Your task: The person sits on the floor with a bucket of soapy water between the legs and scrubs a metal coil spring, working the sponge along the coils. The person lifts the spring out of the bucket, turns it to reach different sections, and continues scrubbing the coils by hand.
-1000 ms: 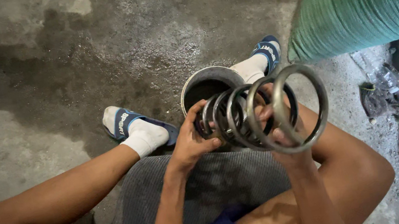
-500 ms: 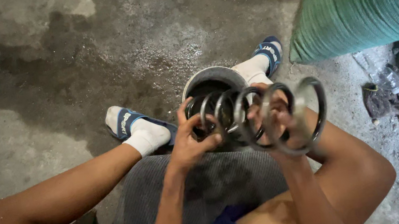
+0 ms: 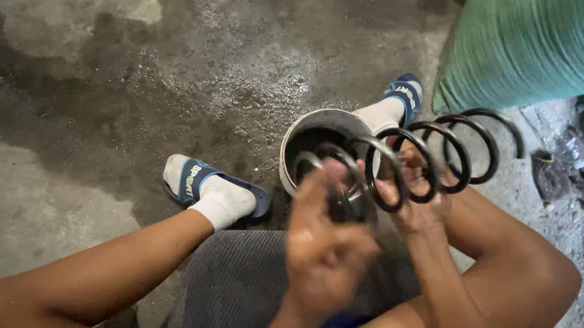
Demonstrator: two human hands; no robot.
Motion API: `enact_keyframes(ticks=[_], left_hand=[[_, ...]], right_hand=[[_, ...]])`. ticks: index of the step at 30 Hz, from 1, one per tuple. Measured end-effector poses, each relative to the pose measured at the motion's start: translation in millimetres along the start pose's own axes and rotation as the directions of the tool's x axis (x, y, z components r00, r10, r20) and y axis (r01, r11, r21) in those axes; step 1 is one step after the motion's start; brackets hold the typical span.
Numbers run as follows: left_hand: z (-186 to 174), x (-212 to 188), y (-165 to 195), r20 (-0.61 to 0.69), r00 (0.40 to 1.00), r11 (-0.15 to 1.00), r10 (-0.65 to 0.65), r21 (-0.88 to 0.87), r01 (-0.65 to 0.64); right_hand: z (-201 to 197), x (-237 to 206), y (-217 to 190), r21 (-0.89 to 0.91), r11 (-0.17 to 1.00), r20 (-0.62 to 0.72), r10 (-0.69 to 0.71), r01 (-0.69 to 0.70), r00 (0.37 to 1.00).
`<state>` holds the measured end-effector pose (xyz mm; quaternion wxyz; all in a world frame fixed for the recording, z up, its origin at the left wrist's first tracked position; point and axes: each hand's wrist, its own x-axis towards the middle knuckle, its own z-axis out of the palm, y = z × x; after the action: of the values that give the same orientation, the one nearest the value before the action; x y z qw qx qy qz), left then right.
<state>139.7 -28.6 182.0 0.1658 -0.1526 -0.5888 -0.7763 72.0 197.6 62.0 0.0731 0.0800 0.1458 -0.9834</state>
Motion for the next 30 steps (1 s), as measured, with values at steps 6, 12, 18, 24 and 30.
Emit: enact_keyframes(ticks=[6, 12, 18, 24, 30], left_hand=[[19, -16, 24, 0.399, 0.859, 0.937, 0.321, -0.004, -0.349], [55, -31, 26, 0.429, 0.851, 0.842, 0.303, 0.297, -0.450], [58, -23, 27, 0.371, 0.882, 0.878, 0.291, 0.264, -0.400], [43, -18, 37, 0.384, 0.872, 0.868, 0.302, 0.267, -0.418], [32, -15, 44, 0.399, 0.867, 0.869, 0.298, 0.262, -0.419]], right_hand=[[1, 7, 12, 0.053, 0.997, 0.082, 0.055, -0.059, 0.995], [19, 15, 28, 0.080, 0.989, 0.125, 0.111, -0.122, 0.986], [24, 19, 47, 0.107, 0.979, 0.147, 0.155, -0.171, 0.977], [27, 19, 56, 0.122, 0.974, 0.158, 0.173, -0.193, 0.972], [22, 15, 53, 0.146, 0.971, 0.161, 0.168, -0.191, 0.973]])
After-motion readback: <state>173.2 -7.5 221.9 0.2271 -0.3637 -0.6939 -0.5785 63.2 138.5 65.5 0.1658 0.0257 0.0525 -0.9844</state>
